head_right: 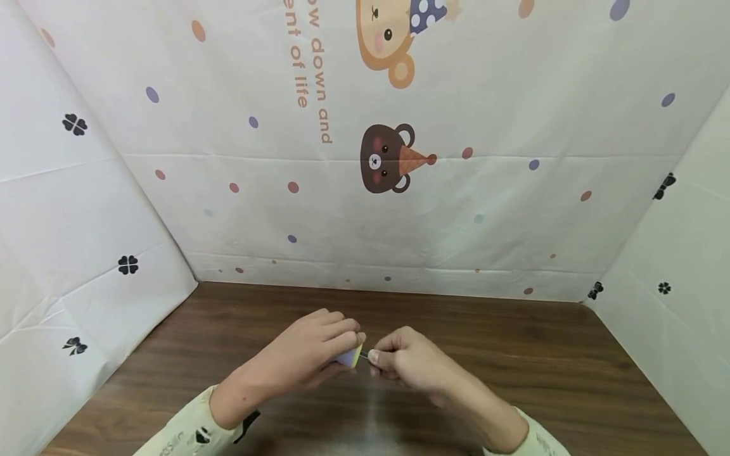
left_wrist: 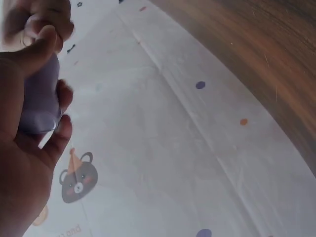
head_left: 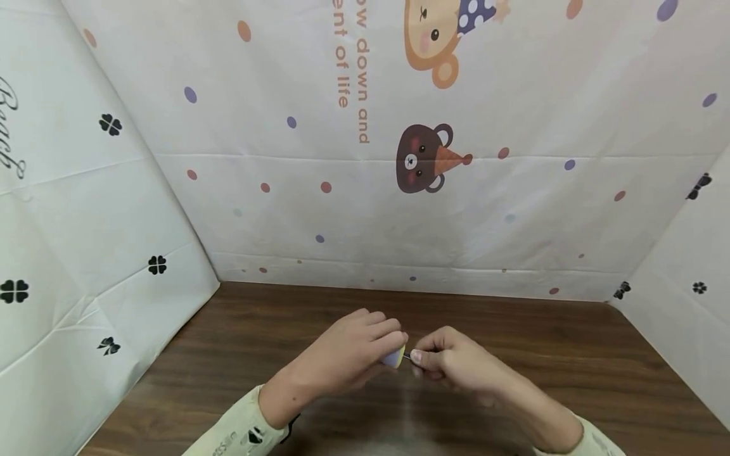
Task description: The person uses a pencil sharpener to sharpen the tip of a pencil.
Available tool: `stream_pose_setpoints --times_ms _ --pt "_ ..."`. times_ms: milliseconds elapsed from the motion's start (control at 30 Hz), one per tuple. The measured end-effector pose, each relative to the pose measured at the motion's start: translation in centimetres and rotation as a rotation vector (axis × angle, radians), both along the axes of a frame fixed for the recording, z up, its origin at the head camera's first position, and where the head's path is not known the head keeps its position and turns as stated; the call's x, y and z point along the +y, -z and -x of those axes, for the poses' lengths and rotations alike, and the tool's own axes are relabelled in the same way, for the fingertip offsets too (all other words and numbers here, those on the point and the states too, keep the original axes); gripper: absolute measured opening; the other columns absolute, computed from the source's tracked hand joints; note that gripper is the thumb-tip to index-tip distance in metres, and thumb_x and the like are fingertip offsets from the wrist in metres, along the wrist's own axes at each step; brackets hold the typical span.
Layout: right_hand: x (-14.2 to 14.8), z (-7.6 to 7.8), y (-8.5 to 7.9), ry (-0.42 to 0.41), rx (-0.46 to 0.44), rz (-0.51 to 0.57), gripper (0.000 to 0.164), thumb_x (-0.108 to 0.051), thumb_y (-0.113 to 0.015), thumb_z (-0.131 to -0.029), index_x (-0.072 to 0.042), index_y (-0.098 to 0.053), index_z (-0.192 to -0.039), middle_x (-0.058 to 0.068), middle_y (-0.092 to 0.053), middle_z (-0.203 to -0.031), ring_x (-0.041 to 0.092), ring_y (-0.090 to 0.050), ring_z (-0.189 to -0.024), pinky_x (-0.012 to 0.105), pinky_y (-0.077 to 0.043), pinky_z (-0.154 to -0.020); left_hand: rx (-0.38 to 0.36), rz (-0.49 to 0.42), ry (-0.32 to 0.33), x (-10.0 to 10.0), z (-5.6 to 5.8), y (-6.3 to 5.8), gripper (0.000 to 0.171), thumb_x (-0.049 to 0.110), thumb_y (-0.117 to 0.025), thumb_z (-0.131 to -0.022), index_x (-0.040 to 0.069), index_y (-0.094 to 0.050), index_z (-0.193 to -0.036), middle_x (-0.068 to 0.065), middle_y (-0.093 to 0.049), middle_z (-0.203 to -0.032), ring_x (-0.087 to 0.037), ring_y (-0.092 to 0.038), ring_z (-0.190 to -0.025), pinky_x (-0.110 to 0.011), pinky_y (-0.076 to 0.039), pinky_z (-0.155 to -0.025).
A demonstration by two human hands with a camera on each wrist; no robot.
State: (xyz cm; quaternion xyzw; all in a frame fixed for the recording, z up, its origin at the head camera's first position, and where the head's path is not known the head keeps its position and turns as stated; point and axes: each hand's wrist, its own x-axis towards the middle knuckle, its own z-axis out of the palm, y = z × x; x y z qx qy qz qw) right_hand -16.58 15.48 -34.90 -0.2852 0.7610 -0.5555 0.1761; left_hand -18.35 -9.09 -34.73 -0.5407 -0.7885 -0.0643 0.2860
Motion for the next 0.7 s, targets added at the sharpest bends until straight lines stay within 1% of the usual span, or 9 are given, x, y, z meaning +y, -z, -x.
stream_pose_setpoints --times_ms 67,100,167,200,300,400,567,633,700 --pt "0.5 0.5 -0.2 -0.083 -0.304 0.059 0.033 -0.02 -0.059 -0.108 -0.002 -0.061 -0.08 -0.008 -0.035 -0.06 0.003 -0.022 -0.046 0.024 -0.017 -0.041 0.078 -0.016 0.012 0.1 0.1 0.1 0.041 0.015 -0.093 -0.08 0.019 -0.061 -0.107 0.01 -0.061 -0.108 -0.01 -0.058 -0.095 -0.028 -0.048 -0.082" --pt "0.7 0.7 -0.3 -0.117 -0.392 0.079 0.036 -0.022 -0.058 -0.109 0.0 -0.058 -0.081 -0.007 -0.031 -0.06 0.004 -0.02 -0.045 0.025 -0.014 -0.04 0.097 -0.027 0.018 0.2 0.1 0.1 0.042 0.011 -0.092 -0.079 0.02 -0.062 -0.106 0.011 -0.062 -0.109 -0.01 -0.058 -0.096 -0.028 -0.047 -0.081" --pt "0.8 0.9 -0.3 -0.145 -0.399 0.079 0.038 -0.024 -0.057 -0.11 0.003 -0.057 -0.082 -0.006 -0.033 -0.061 0.004 -0.021 -0.045 0.025 -0.015 -0.041 0.122 -0.049 0.02 0.2 0.2 0.1 0.041 0.008 -0.091 -0.078 0.021 -0.063 -0.105 0.011 -0.062 -0.109 -0.011 -0.059 -0.097 -0.028 -0.047 -0.081" --pt "0.8 0.9 -0.3 -0.132 -0.335 0.062 0.038 -0.023 -0.057 -0.11 0.003 -0.059 -0.083 -0.006 -0.036 -0.062 0.004 -0.023 -0.047 0.025 -0.018 -0.042 0.123 -0.057 0.018 0.2 0.2 0.1 0.042 0.008 -0.091 -0.077 0.021 -0.063 -0.105 0.01 -0.062 -0.108 -0.011 -0.059 -0.097 -0.028 -0.047 -0.081" --pt "0.3 0.6 -0.1 -0.012 0.019 -0.046 0.029 -0.02 -0.061 -0.109 -0.003 -0.067 -0.086 -0.005 -0.049 -0.067 0.004 -0.033 -0.053 0.025 -0.031 -0.046 0.085 -0.071 -0.003 0.1 0.4 0.2 0.043 0.012 -0.093 -0.078 0.019 -0.062 -0.108 0.009 -0.061 -0.107 -0.012 -0.059 -0.096 -0.028 -0.049 -0.081" --pt "-0.5 -0.1 0.3 0.197 0.501 -0.17 0.014 -0.014 -0.073 -0.101 -0.019 -0.073 -0.087 -0.012 -0.059 -0.074 0.002 -0.044 -0.06 0.023 -0.041 -0.054 -0.055 -0.089 -0.049 -0.2 0.4 0.2 0.045 0.026 -0.093 -0.084 0.015 -0.061 -0.114 0.007 -0.062 -0.108 -0.011 -0.06 -0.095 -0.027 -0.052 -0.082" --pt "-1.6 0.1 0.1 0.373 1.391 -0.128 0.014 -0.011 -0.07 -0.101 -0.013 -0.075 -0.088 -0.007 -0.066 -0.081 0.01 -0.055 -0.067 0.026 -0.044 -0.059 -0.511 -0.223 -0.073 -0.8 0.1 -0.2 0.047 0.046 -0.083 -0.093 0.016 -0.057 -0.119 0.007 -0.068 -0.108 -0.004 -0.06 -0.082 -0.021 -0.054 -0.069" --pt "-1.9 0.5 -0.6 0.376 1.719 -0.063 0.022 -0.008 -0.063 -0.105 -0.005 -0.076 -0.087 0.001 -0.07 -0.082 0.017 -0.058 -0.068 0.029 -0.045 -0.06 -0.719 -0.298 -0.009 -0.9 0.0 -0.5 0.039 0.043 -0.079 -0.096 0.017 -0.059 -0.117 0.006 -0.07 -0.103 -0.004 -0.063 -0.076 -0.022 -0.055 -0.064" --pt "-2.0 0.8 -1.3 0.346 1.962 0.012 0.025 0.0 -0.06 -0.105 -0.001 -0.076 -0.085 0.006 -0.071 -0.08 0.021 -0.058 -0.065 0.03 -0.045 -0.057 -0.923 -0.347 0.085 -1.1 0.0 -0.7 0.026 0.036 -0.074 -0.102 0.016 -0.06 -0.113 0.002 -0.071 -0.093 -0.008 -0.065 -0.07 -0.028 -0.058 -0.058"
